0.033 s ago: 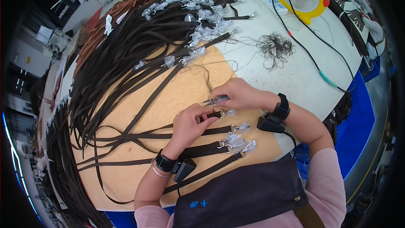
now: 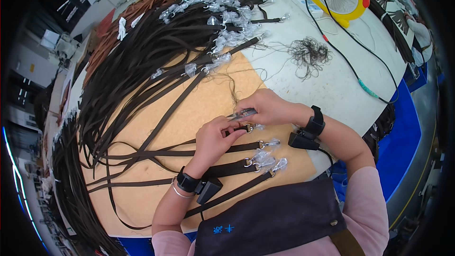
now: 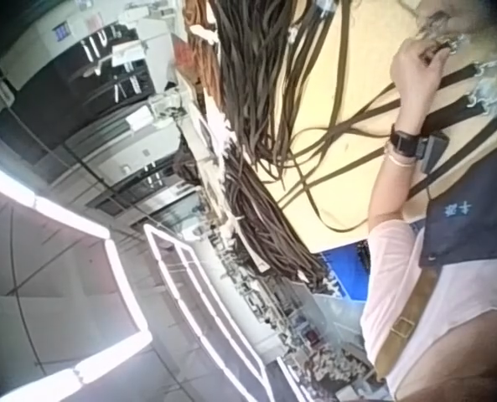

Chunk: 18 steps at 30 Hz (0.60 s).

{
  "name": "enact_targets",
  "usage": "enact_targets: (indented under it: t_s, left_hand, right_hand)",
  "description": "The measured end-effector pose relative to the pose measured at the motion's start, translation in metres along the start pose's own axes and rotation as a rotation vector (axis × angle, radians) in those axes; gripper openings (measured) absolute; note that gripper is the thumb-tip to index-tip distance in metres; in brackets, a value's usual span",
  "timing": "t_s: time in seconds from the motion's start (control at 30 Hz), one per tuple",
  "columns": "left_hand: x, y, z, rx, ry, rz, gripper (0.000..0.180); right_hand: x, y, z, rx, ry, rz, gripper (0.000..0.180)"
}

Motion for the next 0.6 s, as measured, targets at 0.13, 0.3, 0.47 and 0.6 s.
enact_targets:
  t_s: [0.13, 0.3, 0.47, 0.6]
  left_hand:
    - [0.012, -0.005, -0.014, -0.088, 0.132, 0.072, 0.017]
    - [0.005, -0.003, -0.010, -0.222, 0.017, -0.095, 0.009]
    - [0.011, 0.001, -0.010, -0.220, 0.095, -0.024, 0.008]
    - [0.008, 0.000, -0.012, -0.203, 0.106, 0.002, 0.009]
  right_hand:
    - [0.000, -0.001, 0.000, 0.001, -0.006, 0.027, 0.016]
    - [0.000, 0.011, 0.038, -0.207, 0.186, -0.093, 0.025]
    - [0.019, 0.031, 0.027, 0.055, 0.293, 0.093, 0.027]
    - [0.020, 0.025, 0.014, 0.030, 0.403, 0.210, 0.024]
Point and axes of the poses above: each hand's wrist, its own y-axis away from the middle knuckle, its own z-axis out of the back of the hand, x = y × z, the point moved 4 cm from there along -y, towards the middle knuckle, and after that the axes turned 4 degrees about -x, right-handed, at the moved point
